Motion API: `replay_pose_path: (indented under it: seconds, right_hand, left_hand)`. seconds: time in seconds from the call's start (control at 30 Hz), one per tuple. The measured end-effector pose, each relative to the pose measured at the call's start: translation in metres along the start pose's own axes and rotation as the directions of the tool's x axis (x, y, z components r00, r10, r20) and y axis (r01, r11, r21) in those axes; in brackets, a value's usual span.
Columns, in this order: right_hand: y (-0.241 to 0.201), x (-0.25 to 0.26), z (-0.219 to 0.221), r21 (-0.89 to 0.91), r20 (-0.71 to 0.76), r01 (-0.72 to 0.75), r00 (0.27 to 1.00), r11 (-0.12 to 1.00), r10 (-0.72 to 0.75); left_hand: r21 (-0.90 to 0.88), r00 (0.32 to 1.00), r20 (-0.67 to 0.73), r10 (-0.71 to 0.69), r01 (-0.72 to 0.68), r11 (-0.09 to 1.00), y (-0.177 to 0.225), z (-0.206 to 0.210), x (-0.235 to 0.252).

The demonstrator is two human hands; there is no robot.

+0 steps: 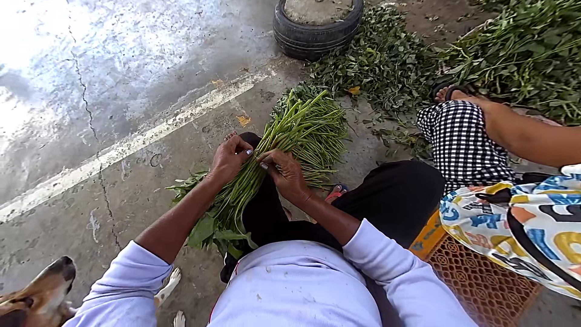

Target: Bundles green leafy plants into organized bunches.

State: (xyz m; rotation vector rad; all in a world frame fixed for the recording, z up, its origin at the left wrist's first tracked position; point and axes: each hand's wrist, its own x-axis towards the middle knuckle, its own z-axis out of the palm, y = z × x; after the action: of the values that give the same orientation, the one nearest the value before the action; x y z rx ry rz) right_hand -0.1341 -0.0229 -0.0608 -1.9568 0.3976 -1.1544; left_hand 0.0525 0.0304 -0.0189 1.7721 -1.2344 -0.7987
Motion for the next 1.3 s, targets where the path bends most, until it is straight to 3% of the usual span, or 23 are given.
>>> replay_pose_path:
  seconds: [0.2, 0.3, 0.4, 0.5, 0.6, 0.67, 0.77, 0.93, 1.13, 1.3]
  right_hand:
    - [0.010, 0.000, -0.004, 0.074, 0.013, 0.001, 1.000, 0.997, -0.002]
    - [0.013, -0.002, -0.011, 0.051, 0.044, 0.019, 0.999, 0.998, -0.022]
    - [0.011, -0.001, -0.017, 0.031, 0.092, 0.010, 0.996, 0.999, -0.013]
    - [0.018, -0.001, -0.020, 0.076, 0.139, -0.018, 0.990, 0.997, 0.007]
    - [0.019, -0.002, -0.021, 0.072, 0.188, -0.023, 0.982, 0.997, 0.010]
    - [0.017, -0.001, -0.023, 0.082, 0.206, -0.021, 0.979, 0.996, 0.003]
    - [0.015, 0.001, -0.029, 0.140, 0.188, -0.034, 0.982, 0.990, 0.007]
    - [0.011, 0.004, -0.025, 0.148, 0.061, -0.089, 0.995, 0.985, 0.081]
    - [-0.008, 0.015, -0.019, 0.013, 0.039, -0.205, 0.978, 0.979, 0.204]
    - [-0.014, 0.016, -0.014, -0.141, 0.029, -0.078, 0.996, 0.987, 0.083]
  left_hand:
    - [0.042, 0.987, 0.010, -0.158, 0.158, 0.987, 0.032, 0.007, -0.012]
    - [0.015, 0.996, -0.029, -0.083, 0.084, 0.996, 0.007, 0.010, 0.005]
    - [0.003, 1.000, -0.026, 0.004, -0.004, 1.000, 0.015, 0.010, -0.002]
    - [-0.086, 0.984, 0.080, 0.159, -0.152, 0.985, 0.019, 0.008, -0.006]
    - [-0.144, 0.970, 0.152, 0.187, -0.165, 0.976, 0.015, 0.004, -0.005]
    - [-0.075, 0.964, 0.184, 0.190, -0.179, 0.981, 0.012, -0.001, -0.002]
    - [0.157, 0.938, 0.207, 0.277, -0.311, 0.937, 0.018, -0.002, -0.003]
    - [0.425, 0.831, 0.276, 0.482, -0.556, 0.715, 0.025, -0.001, -0.012]
    - [0.466, 0.884, 0.256, 0.391, -0.467, 0.751, 0.038, -0.004, -0.016]
    - [0.527, 0.927, 0.235, 0.292, -0.374, 0.763, 0.056, 0.002, -0.022]
